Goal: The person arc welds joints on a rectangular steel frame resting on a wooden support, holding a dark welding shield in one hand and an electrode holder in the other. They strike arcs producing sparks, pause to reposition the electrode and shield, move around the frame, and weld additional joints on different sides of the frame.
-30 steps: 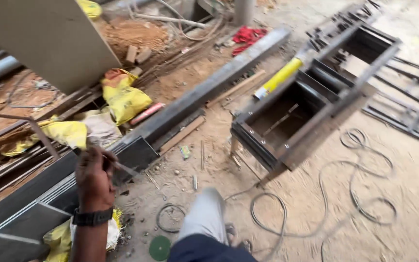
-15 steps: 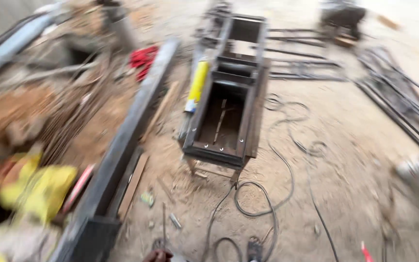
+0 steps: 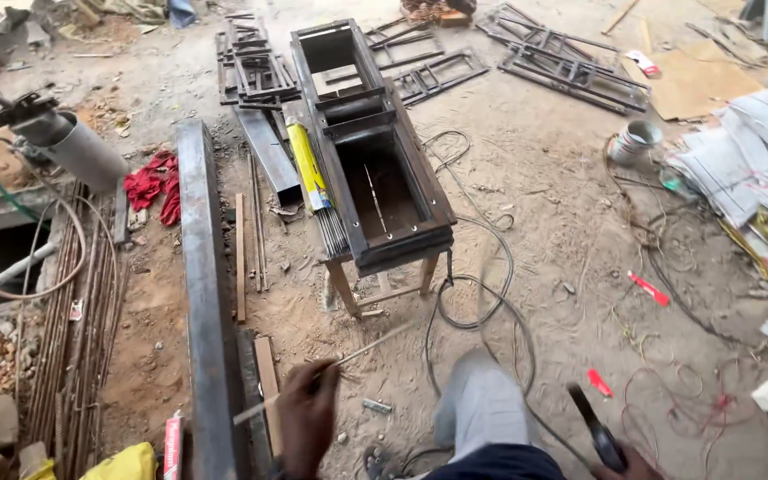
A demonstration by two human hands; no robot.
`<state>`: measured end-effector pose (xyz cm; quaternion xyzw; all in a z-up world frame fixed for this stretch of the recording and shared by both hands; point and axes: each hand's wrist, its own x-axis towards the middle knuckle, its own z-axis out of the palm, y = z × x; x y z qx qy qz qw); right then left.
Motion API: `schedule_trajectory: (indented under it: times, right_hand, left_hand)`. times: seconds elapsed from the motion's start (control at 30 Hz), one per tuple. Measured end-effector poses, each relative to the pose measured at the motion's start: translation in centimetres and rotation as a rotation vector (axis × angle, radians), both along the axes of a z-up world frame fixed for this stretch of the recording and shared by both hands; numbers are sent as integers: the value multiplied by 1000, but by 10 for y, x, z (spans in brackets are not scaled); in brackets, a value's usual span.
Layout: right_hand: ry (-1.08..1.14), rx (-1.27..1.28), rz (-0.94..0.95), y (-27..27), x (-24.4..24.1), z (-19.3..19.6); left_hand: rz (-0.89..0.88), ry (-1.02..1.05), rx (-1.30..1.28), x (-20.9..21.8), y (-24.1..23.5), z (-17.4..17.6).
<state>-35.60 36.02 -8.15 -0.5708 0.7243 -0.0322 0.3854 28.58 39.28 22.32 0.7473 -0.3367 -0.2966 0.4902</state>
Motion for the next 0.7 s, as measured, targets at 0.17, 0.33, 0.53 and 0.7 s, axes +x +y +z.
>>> schedule_trajectory:
  times: [0.17, 0.33, 0.53, 0.7]
  right_hand:
    - [-403, -153, 64, -17, 177, 205]
    - [-522, -14, 64, -26, 278, 300]
    - [-626, -3, 1, -36, 294, 287]
    - [-677, 38, -69, -45, 277, 274]
  left_hand:
    - [-158, -228, -118, -46, -32, 67]
    - [-215, -331, -136, -57, -44, 79]
    - [-299, -351, -104, -46, -46, 66]
    - [-355, -413, -109, -57, -56, 81]
